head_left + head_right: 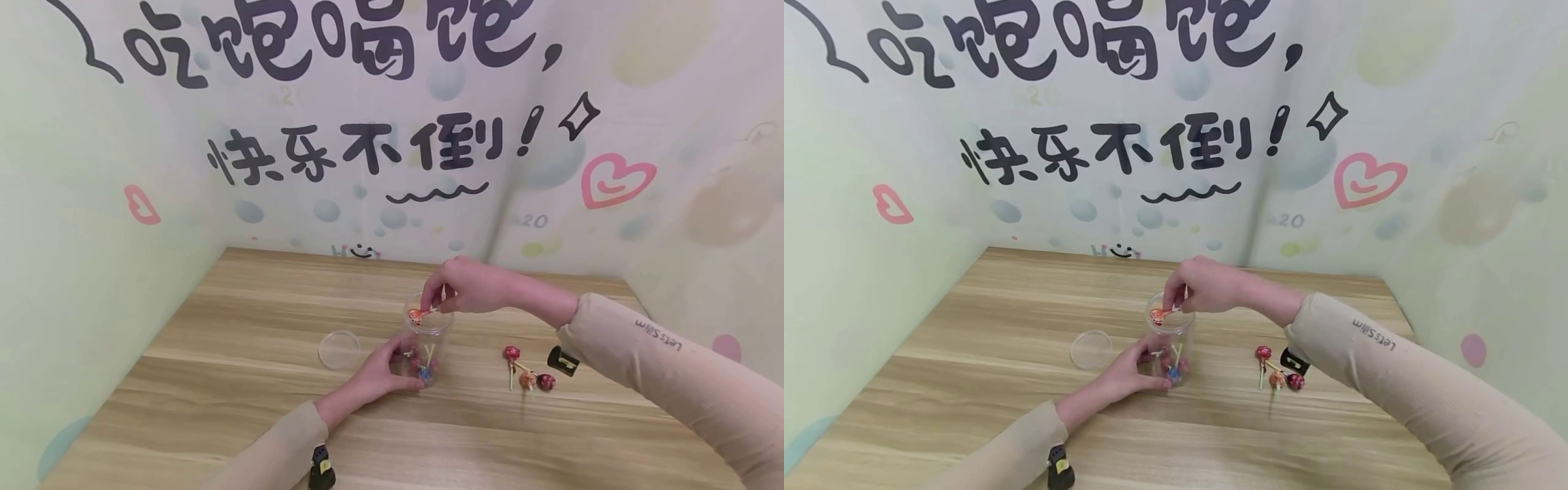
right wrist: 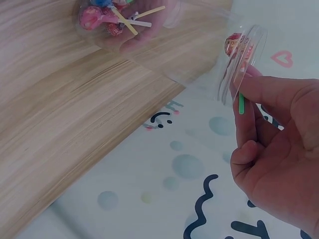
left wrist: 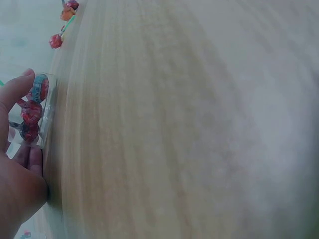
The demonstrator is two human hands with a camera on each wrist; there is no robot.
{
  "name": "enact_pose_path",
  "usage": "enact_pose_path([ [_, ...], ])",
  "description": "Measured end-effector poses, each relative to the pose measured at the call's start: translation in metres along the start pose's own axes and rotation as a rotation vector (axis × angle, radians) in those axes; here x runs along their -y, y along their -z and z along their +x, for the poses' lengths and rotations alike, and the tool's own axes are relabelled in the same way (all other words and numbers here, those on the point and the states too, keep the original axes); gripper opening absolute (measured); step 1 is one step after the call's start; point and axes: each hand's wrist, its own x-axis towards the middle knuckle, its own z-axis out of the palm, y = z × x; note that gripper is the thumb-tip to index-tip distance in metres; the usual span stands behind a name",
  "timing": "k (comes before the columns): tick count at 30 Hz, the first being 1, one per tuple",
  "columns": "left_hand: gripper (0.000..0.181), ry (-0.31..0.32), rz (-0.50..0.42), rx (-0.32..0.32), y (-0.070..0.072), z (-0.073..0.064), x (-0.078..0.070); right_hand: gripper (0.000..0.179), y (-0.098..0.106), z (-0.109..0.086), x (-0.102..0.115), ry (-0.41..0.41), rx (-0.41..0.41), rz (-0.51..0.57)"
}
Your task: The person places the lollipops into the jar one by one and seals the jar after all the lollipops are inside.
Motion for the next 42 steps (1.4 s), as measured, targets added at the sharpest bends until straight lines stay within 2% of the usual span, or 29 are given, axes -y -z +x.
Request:
enact_pose_path([
  [9, 0.080, 0.015, 0.008, 0.003, -0.001, -0.001, 0.000, 0.023, -0.003, -0.001, 0.002, 0.001, -0.004, 0.015],
  [16, 0.080, 0.016, -0.007, 0.004, -0.001, -0.001, 0.000, 0.029, -0.003, -0.005, 0.000, -0.008, -0.044, 0.032],
  [24, 0.084, 0.001, -0.024, 0.005, -0.001, -0.002, 0.000, 0.032, -0.002, -0.012, -0.005, 0.039, -0.084, 0.074],
  [29, 0.084, 0.008, -0.025, 0.004, -0.002, -0.002, 0.000, 0.032, -0.001, -0.017, -0.008, 0.034, -0.112, 0.105],
  [35, 0.084, 0.013, -0.030, 0.003, -0.002, -0.002, 0.001, 0.030, 0.001, -0.029, -0.014, -0.017, -0.188, 0.147],
  [42, 0.085, 0.012, -0.032, 0.005, -0.002, -0.001, 0.001, 0.030, -0.003, -0.050, -0.025, -0.103, -0.317, 0.128],
])
